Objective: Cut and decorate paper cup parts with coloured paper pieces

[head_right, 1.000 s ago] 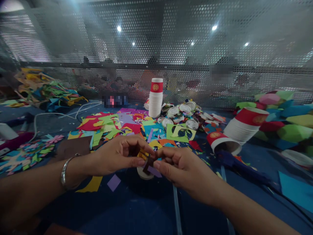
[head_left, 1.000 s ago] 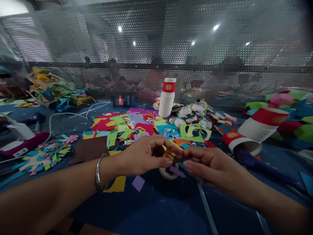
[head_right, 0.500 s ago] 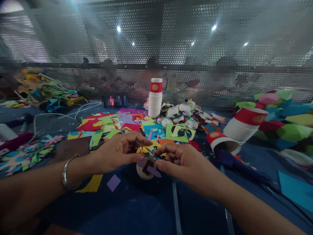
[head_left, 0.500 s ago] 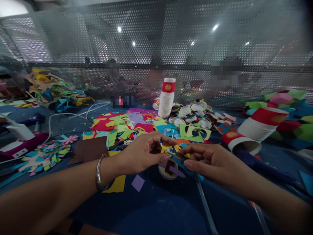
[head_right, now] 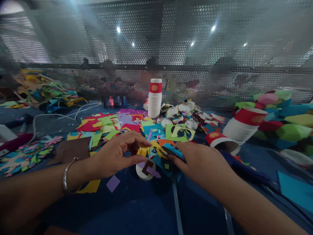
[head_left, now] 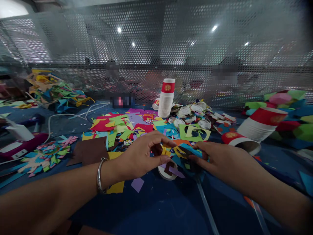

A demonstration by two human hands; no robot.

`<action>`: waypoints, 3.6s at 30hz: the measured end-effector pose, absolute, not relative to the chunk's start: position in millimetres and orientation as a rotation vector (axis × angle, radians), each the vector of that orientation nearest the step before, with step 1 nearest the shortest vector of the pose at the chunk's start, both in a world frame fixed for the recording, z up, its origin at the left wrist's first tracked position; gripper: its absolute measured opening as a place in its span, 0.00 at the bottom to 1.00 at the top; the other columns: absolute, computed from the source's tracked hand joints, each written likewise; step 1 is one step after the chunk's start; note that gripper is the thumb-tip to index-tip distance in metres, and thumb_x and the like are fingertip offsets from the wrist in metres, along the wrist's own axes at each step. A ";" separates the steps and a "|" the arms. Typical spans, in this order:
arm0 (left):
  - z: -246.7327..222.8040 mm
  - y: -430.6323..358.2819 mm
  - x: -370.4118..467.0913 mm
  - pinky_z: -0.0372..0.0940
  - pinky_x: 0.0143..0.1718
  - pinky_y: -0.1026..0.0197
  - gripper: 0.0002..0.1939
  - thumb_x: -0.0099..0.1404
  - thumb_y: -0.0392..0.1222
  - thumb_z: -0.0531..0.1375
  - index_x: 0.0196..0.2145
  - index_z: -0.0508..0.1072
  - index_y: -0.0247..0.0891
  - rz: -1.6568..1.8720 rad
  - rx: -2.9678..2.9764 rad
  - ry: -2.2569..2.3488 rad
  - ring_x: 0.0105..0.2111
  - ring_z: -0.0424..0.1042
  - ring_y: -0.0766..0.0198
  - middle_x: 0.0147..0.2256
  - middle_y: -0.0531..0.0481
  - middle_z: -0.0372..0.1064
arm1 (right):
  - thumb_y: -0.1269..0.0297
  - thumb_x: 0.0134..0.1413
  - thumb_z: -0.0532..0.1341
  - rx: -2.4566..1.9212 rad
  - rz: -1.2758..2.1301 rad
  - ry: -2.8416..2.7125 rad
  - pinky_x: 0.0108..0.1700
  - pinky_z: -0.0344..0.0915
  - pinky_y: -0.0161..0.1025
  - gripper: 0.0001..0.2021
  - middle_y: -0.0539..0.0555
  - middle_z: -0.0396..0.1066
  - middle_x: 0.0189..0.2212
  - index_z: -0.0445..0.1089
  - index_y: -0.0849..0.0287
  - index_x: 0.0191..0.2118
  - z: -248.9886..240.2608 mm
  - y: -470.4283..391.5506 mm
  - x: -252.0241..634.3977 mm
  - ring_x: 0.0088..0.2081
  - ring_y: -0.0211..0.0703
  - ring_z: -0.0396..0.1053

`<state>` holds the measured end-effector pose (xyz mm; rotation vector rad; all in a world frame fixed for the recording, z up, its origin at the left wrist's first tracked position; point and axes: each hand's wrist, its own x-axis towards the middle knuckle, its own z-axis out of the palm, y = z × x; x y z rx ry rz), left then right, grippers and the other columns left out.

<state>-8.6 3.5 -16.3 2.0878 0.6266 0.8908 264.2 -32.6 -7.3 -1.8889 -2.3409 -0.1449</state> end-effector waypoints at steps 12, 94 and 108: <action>-8.1 -7.5 -3.6 0.66 0.39 0.61 0.12 0.62 0.31 0.64 0.44 0.75 0.36 0.690 2.133 0.562 0.36 0.70 0.66 0.40 0.51 0.70 | 0.52 0.67 0.60 -1.225 0.887 -1.986 0.29 0.66 0.31 0.13 0.48 0.75 0.30 0.75 0.55 0.41 9.6 -50.0 224.0 0.28 0.35 0.70; -8.9 -17.0 -4.6 0.69 0.38 0.61 0.14 0.69 0.34 0.57 0.51 0.65 0.42 0.871 2.228 0.716 0.36 0.73 0.65 0.41 0.49 0.71 | 0.65 0.59 0.59 -1.301 0.924 -1.953 0.28 0.60 0.33 0.06 0.47 0.70 0.25 0.73 0.56 0.35 1.7 -53.7 212.5 0.26 0.36 0.64; -8.3 -12.7 1.2 0.70 0.40 0.58 0.19 0.62 0.35 0.65 0.48 0.63 0.39 0.825 1.632 0.695 0.35 0.71 0.66 0.38 0.51 0.69 | 0.58 0.64 0.60 -1.315 0.882 -1.938 0.27 0.64 0.33 0.10 0.48 0.70 0.25 0.74 0.56 0.34 -1.8 -52.7 216.0 0.25 0.37 0.69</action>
